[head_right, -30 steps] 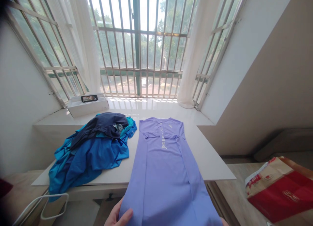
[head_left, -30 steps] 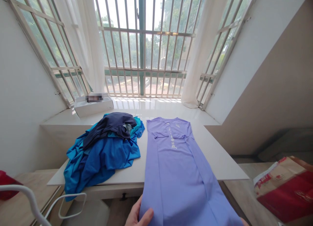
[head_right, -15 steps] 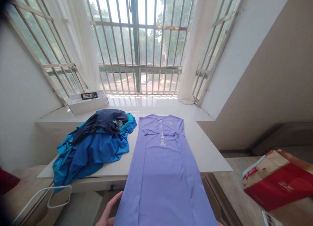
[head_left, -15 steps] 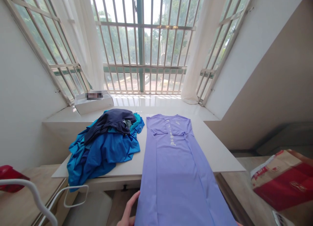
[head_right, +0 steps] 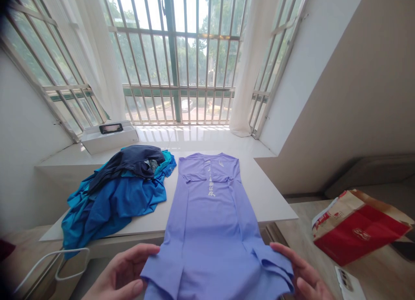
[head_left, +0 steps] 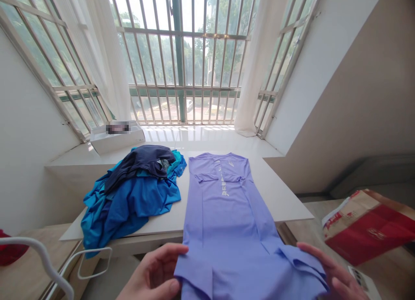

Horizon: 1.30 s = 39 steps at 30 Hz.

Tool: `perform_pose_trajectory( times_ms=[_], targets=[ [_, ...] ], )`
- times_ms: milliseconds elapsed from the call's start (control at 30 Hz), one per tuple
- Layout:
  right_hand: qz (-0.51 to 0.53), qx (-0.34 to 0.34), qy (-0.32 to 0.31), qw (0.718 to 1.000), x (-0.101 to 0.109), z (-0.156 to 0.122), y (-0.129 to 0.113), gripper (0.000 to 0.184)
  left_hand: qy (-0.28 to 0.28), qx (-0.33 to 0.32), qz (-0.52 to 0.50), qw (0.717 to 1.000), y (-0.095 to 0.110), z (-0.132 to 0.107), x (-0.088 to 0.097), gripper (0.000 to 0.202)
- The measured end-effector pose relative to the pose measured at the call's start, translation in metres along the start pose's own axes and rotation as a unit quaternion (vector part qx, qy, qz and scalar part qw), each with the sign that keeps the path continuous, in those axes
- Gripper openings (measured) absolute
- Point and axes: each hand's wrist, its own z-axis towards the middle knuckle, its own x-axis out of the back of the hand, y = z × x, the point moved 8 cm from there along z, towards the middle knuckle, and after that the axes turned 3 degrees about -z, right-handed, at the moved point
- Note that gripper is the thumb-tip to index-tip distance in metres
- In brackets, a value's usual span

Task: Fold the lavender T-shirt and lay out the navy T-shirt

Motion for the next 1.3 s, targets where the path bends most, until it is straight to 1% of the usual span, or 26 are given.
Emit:
perform_pose_trajectory(
  times_ms=[33,67,100,133,200,233,267,333,400,467,500,533,567,667,733,800,867,933,1000,1033,1100,1133,1200,1233,1267,1300],
  targets=[
    [0.050,0.004,-0.037,0.998,-0.011,0.020,-0.008,0.075,0.010,-0.015,0.003,1.000,0.007,0.016,0.005,0.057],
    [0.094,0.001,-0.067,0.993,-0.022,0.040,-0.014,0.075,0.022,-0.024,0.019,0.999,0.012,0.035,0.011,0.057],
    [0.125,-0.013,-0.086,0.988,-0.031,0.061,-0.019,0.071,0.037,-0.027,0.043,0.998,0.014,0.055,0.018,0.055],
    [0.139,-0.035,-0.094,0.985,-0.039,0.082,-0.020,0.065,0.063,-0.031,0.071,0.995,0.016,0.075,0.028,0.055],
    [0.150,-0.065,-0.075,0.984,-0.048,0.119,-0.020,0.051,0.112,-0.038,0.134,0.984,0.017,0.114,0.048,0.055],
    [0.148,-0.080,-0.074,0.983,-0.052,0.134,-0.019,0.049,0.127,-0.038,0.173,0.976,0.016,0.130,0.058,0.053],
    [0.142,-0.096,-0.074,0.982,-0.055,0.145,-0.016,0.047,0.134,-0.024,0.217,0.967,0.013,0.144,0.066,0.050],
    [0.109,-0.117,-0.077,0.984,-0.058,0.161,-0.010,0.042,0.128,0.004,0.304,0.944,0.007,0.163,0.078,0.046],
    [0.031,-0.121,-0.065,0.990,-0.051,0.172,-0.007,0.036,0.110,0.013,0.396,0.911,0.009,0.172,0.084,0.041],
    [-0.089,-0.109,-0.059,0.988,-0.042,0.180,-0.008,0.032,0.098,0.000,0.488,0.867,0.017,0.176,0.086,0.036],
    [-0.154,-0.100,-0.063,0.981,-0.038,0.184,-0.009,0.033,0.095,-0.008,0.524,0.846,0.021,0.177,0.087,0.034],
    [-0.214,-0.086,-0.071,0.970,-0.036,0.189,-0.011,0.034,0.090,-0.016,0.549,0.831,0.026,0.179,0.086,0.033],
    [-0.265,-0.065,-0.078,0.959,-0.035,0.194,-0.014,0.037,0.081,-0.025,0.561,0.823,0.029,0.182,0.085,0.032],
    [-0.369,0.013,-0.061,0.927,-0.032,0.208,-0.025,0.042,0.043,-0.067,0.561,0.824,0.036,0.192,0.075,0.024],
    [-0.400,0.055,-0.054,0.913,-0.034,0.214,-0.029,0.041,0.027,-0.091,0.556,0.826,0.039,0.198,0.069,0.019],
    [-0.405,0.072,-0.053,0.910,-0.036,0.217,-0.027,0.042,0.023,-0.100,0.546,0.831,0.041,0.204,0.066,0.020],
    [-0.392,0.078,-0.041,0.916,-0.035,0.218,-0.024,0.043,0.037,-0.101,0.526,0.844,0.042,0.210,0.068,0.022],
    [-0.384,0.076,-0.022,0.920,-0.030,0.219,-0.020,0.043,0.057,-0.095,0.509,0.854,0.042,0.215,0.076,0.022],
    [-0.389,0.080,-0.019,0.918,-0.027,0.221,-0.015,0.042,0.064,-0.080,0.506,0.856,0.041,0.220,0.084,0.026],
    [-0.395,0.083,-0.020,0.915,-0.025,0.222,-0.013,0.042,0.058,-0.069,0.509,0.856,0.040,0.223,0.087,0.029],
    [-0.412,0.095,-0.005,0.906,-0.021,0.225,-0.011,0.042,0.031,-0.049,0.509,0.859,0.040,0.226,0.091,0.037],
    [-0.425,0.107,0.017,0.899,-0.018,0.225,-0.013,0.044,0.013,-0.039,0.507,0.861,0.040,0.227,0.092,0.042],
    [-0.458,0.150,0.079,0.872,-0.018,0.224,-0.025,0.047,-0.029,-0.021,0.500,0.865,0.043,0.229,0.092,0.049],
    [-0.470,0.178,0.104,0.858,-0.024,0.221,-0.034,0.047,-0.049,-0.012,0.496,0.867,0.045,0.231,0.092,0.051],
    [-0.476,0.205,0.116,0.848,-0.035,0.217,-0.043,0.044,-0.068,-0.001,0.491,0.868,0.046,0.233,0.092,0.051],
    [-0.474,0.228,0.109,0.844,-0.050,0.214,-0.052,0.039,-0.083,0.010,0.488,0.869,0.047,0.235,0.092,0.049]
  ],
)
